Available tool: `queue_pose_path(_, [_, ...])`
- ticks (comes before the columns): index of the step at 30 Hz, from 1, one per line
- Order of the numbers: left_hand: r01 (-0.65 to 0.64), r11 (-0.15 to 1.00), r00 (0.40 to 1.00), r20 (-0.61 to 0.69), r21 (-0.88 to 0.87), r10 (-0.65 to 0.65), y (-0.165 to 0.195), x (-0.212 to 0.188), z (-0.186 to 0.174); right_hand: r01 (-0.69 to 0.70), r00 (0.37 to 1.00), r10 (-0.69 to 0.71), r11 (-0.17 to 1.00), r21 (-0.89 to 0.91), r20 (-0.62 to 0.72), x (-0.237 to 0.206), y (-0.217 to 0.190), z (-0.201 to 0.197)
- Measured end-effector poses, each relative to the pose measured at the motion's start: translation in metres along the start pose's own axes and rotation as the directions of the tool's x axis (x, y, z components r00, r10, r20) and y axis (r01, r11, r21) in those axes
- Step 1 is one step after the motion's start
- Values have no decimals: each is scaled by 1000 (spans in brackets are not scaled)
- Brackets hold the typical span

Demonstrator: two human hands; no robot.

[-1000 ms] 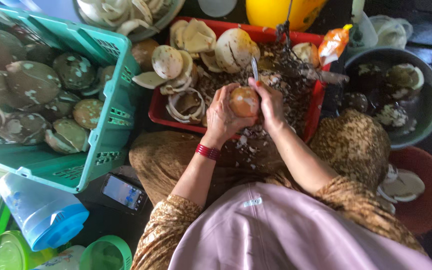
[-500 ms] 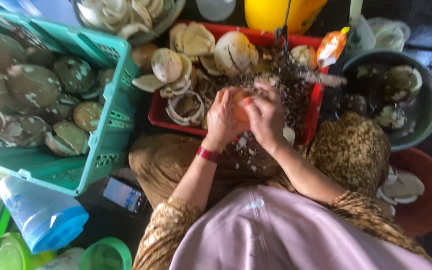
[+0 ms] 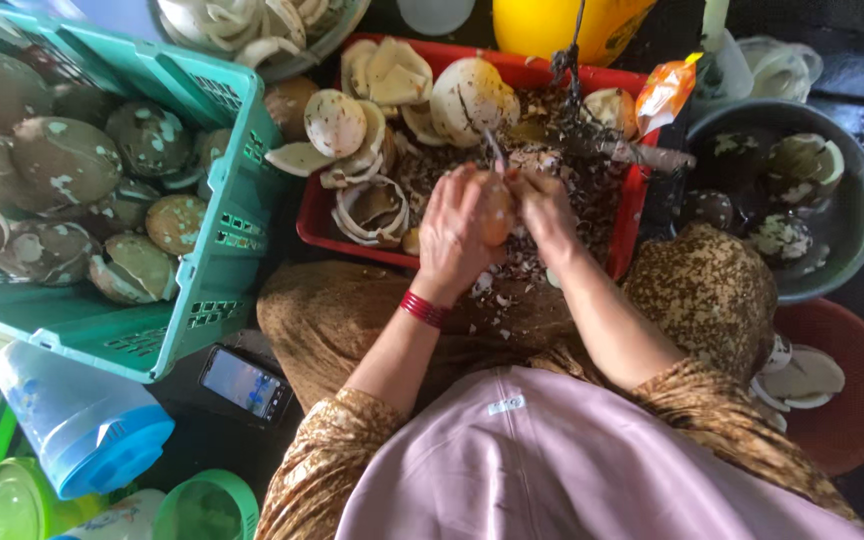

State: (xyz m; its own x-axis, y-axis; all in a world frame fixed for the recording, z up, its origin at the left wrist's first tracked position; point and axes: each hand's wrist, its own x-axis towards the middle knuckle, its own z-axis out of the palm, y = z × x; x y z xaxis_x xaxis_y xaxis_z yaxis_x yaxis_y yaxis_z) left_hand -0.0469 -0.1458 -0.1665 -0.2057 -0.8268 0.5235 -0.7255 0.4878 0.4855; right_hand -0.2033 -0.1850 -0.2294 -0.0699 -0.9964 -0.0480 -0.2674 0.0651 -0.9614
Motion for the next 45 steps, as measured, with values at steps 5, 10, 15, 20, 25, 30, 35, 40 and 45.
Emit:
queue_pose_path(5, [195, 980, 979, 61, -41, -193, -4, 5, 1, -90, 994, 79, 985, 148, 79, 19, 6, -12])
queue_pose_path(10, [416, 891, 901, 216, -182, -376, -23, 3, 5, 544, 726, -671, 695, -470, -152, -35, -21, 17])
queue_pose_path(15, [251, 943, 967, 100, -218, -234, -25, -2, 8, 121, 983, -115, 992, 32, -142, -18, -47, 7])
queue_pose_path(20, [193, 959, 981, 71, -207, -182, -21, -5, 8, 135, 971, -194, 926, -354, -138, -28, -48, 6])
queue_pose_path(25, [295, 934, 953, 129, -201, -274, -18, -2, 7, 410, 865, -480, 846, -342, -149, -33, -62, 4])
queue_pose_path(30, [121, 976, 992, -1, -182, -123, -9, -1, 5, 287, 917, -363, 888, -360, -165, -37, -74, 3])
queue_pose_path(35, [179, 970, 983, -10, -162, -183, -7, -3, 8, 321, 879, -416, 878, -356, -231, -30, -66, 9])
queue_pose_path(40, [83, 986, 995, -40, -142, -90, -10, -3, 14, -18, 999, 8, 956, -292, -35, -24, -66, 0])
queue_pose_path(45, [190, 980, 977, 112, -50, -184, -9, -3, 10, 405, 853, -516, 747, -527, -77, -40, -60, 10])
